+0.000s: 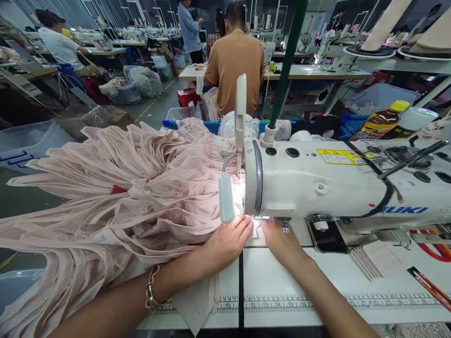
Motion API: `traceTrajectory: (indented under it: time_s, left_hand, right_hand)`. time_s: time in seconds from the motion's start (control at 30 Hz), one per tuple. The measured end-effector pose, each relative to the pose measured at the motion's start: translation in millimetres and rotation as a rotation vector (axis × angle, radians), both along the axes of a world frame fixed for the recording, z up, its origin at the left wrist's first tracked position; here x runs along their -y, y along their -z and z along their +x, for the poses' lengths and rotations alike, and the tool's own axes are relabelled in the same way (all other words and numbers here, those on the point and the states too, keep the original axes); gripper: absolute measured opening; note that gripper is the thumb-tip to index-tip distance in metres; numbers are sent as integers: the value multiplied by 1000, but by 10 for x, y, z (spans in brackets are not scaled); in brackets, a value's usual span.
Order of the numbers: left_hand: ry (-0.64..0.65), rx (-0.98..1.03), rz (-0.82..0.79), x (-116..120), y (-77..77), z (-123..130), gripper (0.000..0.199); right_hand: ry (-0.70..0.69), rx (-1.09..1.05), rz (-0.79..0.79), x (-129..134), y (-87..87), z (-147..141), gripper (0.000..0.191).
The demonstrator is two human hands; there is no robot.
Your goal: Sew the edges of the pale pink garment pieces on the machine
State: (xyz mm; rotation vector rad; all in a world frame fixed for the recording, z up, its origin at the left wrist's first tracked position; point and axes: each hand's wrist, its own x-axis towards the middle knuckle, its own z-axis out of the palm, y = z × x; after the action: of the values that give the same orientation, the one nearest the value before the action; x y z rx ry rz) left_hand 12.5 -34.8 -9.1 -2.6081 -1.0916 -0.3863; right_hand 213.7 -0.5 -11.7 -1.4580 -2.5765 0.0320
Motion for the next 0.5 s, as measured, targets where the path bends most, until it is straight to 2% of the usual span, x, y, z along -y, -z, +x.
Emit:
traceTrajectory:
  time_s: [0.1,0.27,0.5]
  left_hand:
    - [-8,21,-25,-115,40,-74,28]
    - [7,219,-102,-270,86,-178,26]
    - [80,31,-127,-181,-9,-175,25]
  right_hand:
    - [-32,19,44,29,46,47,49]
    - [-77,-72,31,70,109,150,52]
    - [-43,-132,42,96,95,142,49]
